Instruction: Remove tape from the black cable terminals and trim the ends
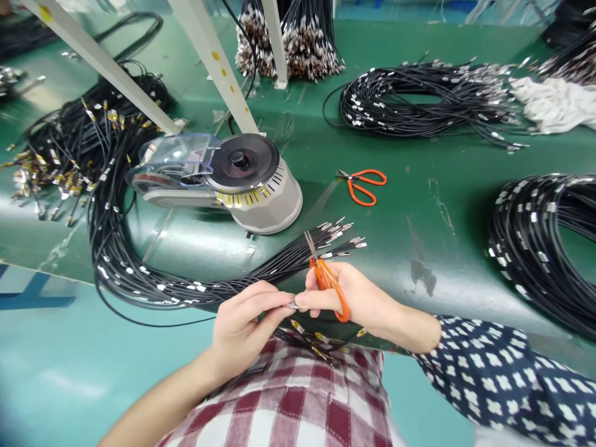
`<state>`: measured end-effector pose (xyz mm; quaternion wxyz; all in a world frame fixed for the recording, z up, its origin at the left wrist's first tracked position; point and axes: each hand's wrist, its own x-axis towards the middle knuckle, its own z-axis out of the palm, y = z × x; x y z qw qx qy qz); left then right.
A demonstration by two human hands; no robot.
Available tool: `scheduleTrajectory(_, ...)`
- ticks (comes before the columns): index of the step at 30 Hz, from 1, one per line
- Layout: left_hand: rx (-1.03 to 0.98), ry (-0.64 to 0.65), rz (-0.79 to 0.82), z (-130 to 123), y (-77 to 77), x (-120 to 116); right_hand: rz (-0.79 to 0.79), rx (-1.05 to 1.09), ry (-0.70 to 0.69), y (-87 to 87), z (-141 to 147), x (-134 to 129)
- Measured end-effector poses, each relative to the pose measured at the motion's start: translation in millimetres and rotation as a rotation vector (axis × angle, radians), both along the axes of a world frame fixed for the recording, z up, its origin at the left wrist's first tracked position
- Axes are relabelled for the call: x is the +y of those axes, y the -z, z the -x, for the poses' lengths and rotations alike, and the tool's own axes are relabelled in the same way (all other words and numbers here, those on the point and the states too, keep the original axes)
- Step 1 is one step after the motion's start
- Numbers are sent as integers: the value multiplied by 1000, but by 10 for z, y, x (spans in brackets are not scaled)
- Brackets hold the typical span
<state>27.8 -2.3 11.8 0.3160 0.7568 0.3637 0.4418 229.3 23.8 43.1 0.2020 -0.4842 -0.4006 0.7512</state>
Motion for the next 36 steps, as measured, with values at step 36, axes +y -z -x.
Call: scheduleTrajectory(36,-6,48,435,-26,-87,-22,-1139,-944,-916,-307,-378,144)
